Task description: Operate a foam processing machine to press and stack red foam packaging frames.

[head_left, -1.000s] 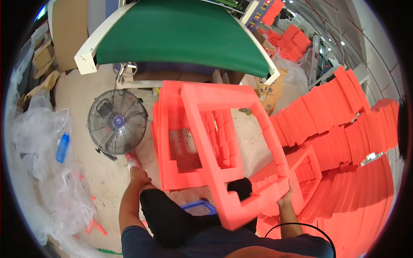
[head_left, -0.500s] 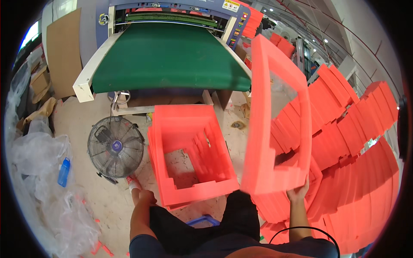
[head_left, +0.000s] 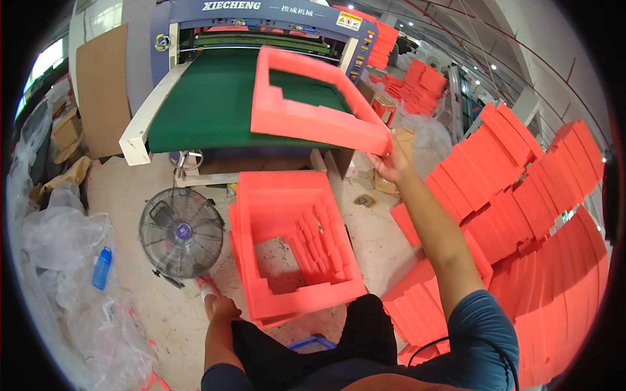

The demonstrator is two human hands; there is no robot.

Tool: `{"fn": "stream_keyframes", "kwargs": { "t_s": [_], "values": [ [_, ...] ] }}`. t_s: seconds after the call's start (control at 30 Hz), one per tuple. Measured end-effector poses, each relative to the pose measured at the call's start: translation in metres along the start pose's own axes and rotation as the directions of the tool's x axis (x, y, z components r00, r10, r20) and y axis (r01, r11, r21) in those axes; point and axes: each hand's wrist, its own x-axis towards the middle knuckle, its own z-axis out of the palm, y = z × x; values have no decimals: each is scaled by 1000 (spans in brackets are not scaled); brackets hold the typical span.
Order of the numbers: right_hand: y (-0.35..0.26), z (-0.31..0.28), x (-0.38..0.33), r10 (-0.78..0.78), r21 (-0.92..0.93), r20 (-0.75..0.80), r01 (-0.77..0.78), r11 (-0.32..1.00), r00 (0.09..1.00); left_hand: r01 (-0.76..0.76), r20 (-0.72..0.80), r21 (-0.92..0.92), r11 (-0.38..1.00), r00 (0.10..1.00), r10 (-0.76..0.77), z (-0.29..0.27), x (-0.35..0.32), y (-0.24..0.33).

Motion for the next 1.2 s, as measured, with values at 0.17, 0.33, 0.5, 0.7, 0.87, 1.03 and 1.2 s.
{"fn": "stream_keyframes", "kwargs": {
  "t_s": [0.17, 0.33, 0.5, 0.7, 0.87, 1.03, 1.2],
  "values": [
    [43, 38, 28, -222, -222, -94, 197, 955, 970, 88, 167, 118, 989, 980, -107, -19, 7, -18],
    [114, -55, -12, -262, -628, -182, 93, 773, 948, -15, 33, 228, 974, 999, 8, -91, -138, 147],
    [225, -97, -106, -154, -913, 407, 404, -48, 901, 149, -74, -108, 983, 985, -157, -74, -105, 82],
    [250, -130, -226, -63, -913, 357, 334, -235, 932, -334, -90, 721, 606, 823, 561, -36, -61, 55],
    [263, -139, -253, 204, -905, 215, 273, -327, 955, 674, 450, -602, 428, 730, -515, -30, -16, 57],
    [258, -144, -264, 322, -879, 229, 337, -336, 919, -90, 174, 352, 931, 984, 30, -1, -7, 54],
    [258, -137, -265, 344, -872, 218, 341, -352, 913, -209, -16, 170, 963, 977, 214, 22, 31, 6]
  ]
}}
